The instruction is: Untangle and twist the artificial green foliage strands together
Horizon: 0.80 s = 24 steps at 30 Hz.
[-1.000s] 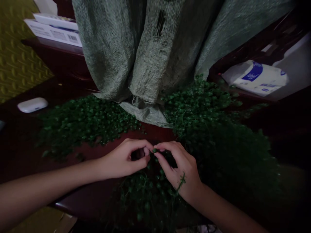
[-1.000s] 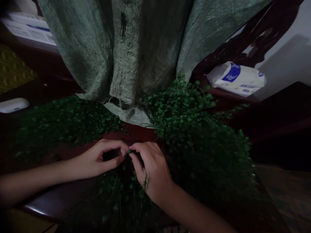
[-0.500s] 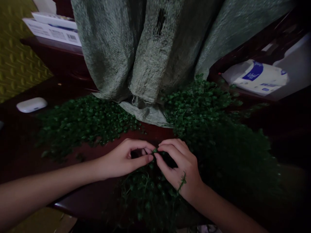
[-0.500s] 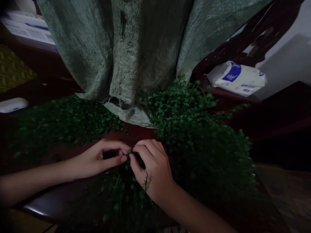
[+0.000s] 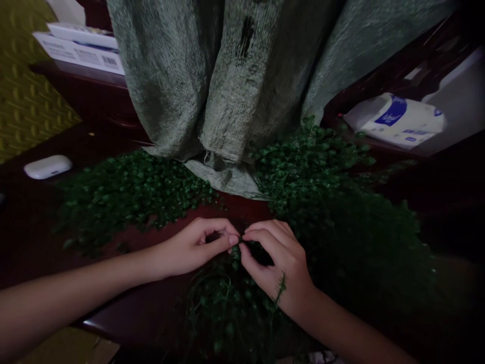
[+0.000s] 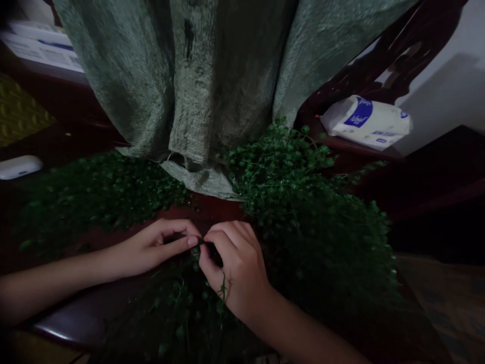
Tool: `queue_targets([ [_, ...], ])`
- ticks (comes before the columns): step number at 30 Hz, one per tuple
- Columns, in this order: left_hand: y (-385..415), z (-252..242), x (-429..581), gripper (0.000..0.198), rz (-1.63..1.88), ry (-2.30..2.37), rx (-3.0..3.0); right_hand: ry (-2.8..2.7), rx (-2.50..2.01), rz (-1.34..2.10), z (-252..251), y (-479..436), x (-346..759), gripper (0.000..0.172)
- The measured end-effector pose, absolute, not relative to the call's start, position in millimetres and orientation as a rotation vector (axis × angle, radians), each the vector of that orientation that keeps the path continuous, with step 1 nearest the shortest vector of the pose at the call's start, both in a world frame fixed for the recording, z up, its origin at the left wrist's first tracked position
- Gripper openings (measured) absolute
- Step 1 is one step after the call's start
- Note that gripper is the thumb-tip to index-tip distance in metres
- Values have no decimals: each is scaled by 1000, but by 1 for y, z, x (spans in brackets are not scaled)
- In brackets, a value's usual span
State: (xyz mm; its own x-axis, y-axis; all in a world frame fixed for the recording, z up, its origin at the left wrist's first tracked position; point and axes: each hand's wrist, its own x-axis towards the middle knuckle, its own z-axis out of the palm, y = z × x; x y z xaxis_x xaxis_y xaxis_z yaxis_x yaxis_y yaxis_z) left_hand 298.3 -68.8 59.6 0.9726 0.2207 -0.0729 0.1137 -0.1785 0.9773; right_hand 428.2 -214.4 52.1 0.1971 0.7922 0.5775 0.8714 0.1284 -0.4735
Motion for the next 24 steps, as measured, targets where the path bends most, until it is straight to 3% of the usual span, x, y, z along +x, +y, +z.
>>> queue_targets([
  [24,-71,61,300,12,143,171,1873,-2012,-1720,-223,52,-216,429,25],
])
